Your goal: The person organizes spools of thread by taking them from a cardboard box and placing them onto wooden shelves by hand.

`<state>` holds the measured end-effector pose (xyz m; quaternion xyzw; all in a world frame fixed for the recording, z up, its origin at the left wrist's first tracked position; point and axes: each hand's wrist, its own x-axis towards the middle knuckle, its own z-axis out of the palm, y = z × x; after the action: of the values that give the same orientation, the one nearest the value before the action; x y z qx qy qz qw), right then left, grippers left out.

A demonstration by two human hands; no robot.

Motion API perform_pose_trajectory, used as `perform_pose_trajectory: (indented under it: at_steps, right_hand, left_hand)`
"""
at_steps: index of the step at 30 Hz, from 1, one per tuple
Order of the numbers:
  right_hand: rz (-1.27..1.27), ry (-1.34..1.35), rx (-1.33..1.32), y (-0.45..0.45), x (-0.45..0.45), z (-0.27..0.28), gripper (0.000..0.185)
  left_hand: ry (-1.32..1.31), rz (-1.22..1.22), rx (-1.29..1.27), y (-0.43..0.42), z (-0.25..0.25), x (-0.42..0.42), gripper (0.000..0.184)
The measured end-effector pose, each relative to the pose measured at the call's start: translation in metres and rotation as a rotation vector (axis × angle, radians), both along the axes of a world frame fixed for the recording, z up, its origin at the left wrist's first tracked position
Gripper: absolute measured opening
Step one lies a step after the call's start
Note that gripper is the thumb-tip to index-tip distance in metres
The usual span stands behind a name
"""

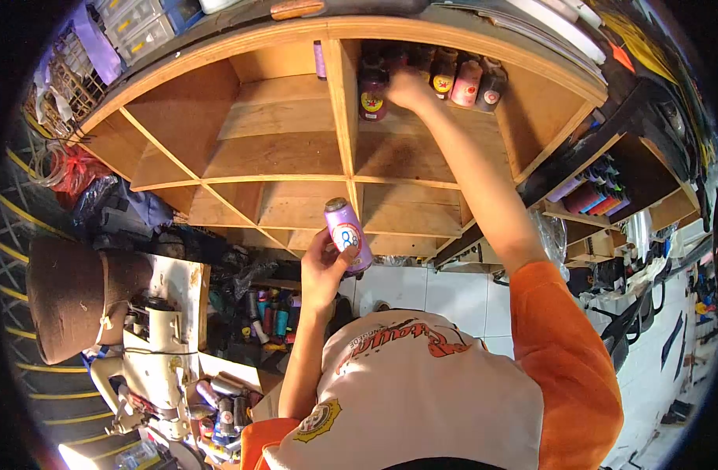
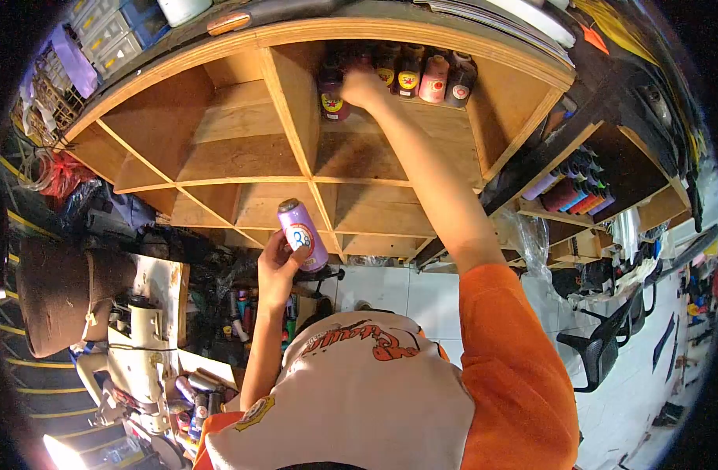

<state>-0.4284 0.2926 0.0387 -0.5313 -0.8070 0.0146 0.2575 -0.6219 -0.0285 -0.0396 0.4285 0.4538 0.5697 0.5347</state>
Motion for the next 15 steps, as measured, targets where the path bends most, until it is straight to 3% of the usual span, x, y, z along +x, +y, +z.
perform_pose_trajectory:
  at_steps: [4,7,9,10,12,13,15]
  right_hand:
    - [-0.152,-0.056,-0.305,-0.051,0.003,0.030,0.058]
    - [-0.096,0.218,-0.093,-0.080,0.022,-0.004,0.045]
    - [0.302,0.390,-0.531,-0.119,0.030,-0.003,0.041]
    - [0.455,0.602,-0.873,-0.149,0.034,0.003,0.043]
    - [0.428,0.583,-1.031,-0.187,0.034,-0.004,0.045]
    - [0.590,0.683,-0.930,-0.205,0.030,-0.006,0.046]
    - [0.507,0.747,-0.845,-0.228,0.025,-0.015,0.052]
  left_hand:
    - [0.065,-0.039,0.006,0.008,0.007,0.008,0.051]
    - [0.066,-0.046,0.046,0.016,0.017,0.015,0.047]
    - [0.061,-0.047,0.091,0.026,0.024,0.018,0.052]
    - [0.060,-0.053,0.106,0.028,0.028,0.020,0.054]
    - [0.142,-0.021,0.148,0.033,0.033,0.023,0.052]
    - [0.224,-0.004,0.187,0.036,0.035,0.025,0.052]
    - [0.287,0.035,0.215,0.044,0.037,0.029,0.052]
